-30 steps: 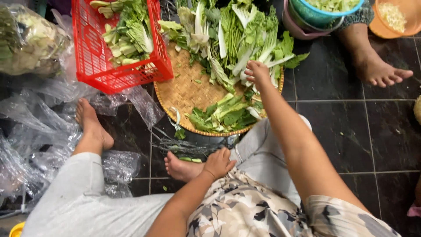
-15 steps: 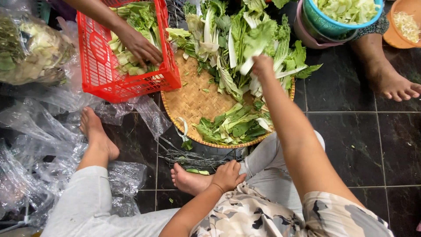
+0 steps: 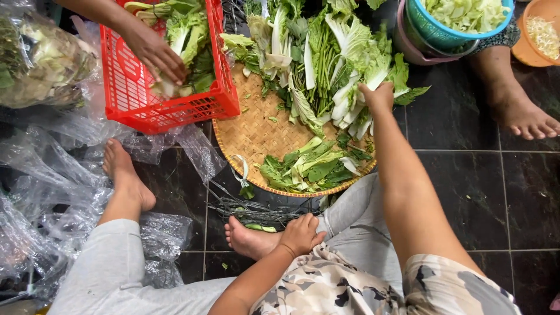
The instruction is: The person is organizing Chinese cabbage leaves into bundles and tying them with string while sitting on the floor.
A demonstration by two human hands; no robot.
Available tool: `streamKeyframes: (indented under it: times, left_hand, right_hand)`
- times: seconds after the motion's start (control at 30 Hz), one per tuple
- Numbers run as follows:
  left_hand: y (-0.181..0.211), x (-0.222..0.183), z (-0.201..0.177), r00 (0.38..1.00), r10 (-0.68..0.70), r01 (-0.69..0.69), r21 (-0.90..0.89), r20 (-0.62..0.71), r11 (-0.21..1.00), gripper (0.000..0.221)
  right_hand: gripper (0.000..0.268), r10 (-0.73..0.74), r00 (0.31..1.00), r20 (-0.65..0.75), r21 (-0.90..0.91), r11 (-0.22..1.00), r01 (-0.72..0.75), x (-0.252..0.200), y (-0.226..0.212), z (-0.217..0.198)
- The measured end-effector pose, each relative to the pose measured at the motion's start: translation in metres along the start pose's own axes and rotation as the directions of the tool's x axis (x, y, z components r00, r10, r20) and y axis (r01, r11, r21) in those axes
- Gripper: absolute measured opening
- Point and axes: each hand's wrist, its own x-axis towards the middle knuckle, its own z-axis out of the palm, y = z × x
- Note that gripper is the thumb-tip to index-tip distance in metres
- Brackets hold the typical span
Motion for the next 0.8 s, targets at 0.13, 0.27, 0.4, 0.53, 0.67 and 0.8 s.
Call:
streamKeyframes:
  times: [0.13,0.27,0.4,0.53,0.67,0.8]
  left_hand:
    - [0.002,-0.003,0.0,1.0,0.001,-0.001,-0.014,-0.002,1.0,0.049]
    - [0.0,-0.002,0.003,1.0,-0.001,0.001,-0.006,-0.013,1.0,0.05]
    - [0.0,-0.002,0.002,1.0,0.0,0.0,-0.009,-0.016,1.0,0.049]
    - [0.001,-0.001,0.0,1.0,0.002,-0.002,-0.013,-0.01,1.0,0.047]
    - [0.0,-0.001,0.001,1.0,-0.006,0.005,-0.018,-0.008,1.0,0.048]
    - [-0.001,0.0,0.0,1.0,-0.005,0.005,-0.011,-0.009,1.0,0.05]
  right_hand:
    - [0.067,0.093,0.987,-0.133,-0.017,0.995,-0.096,0.055,0.043,0.023]
    - [0.069,0.277,0.961,-0.009,0.537,0.812,-0.229,-0.004,-0.031,0.001]
    - [0.078,0.299,0.947,0.12,0.82,0.507,-0.264,0.013,0.01,-0.025]
    - [0.079,0.449,0.893,-0.01,0.71,0.632,-0.31,-0.022,0.026,-0.005]
    - [0.103,0.489,0.866,-0.108,0.562,0.748,-0.353,-0.049,0.004,0.002]
    - [0.097,0.559,0.819,-0.132,0.555,0.726,-0.406,-0.042,-0.003,0.004]
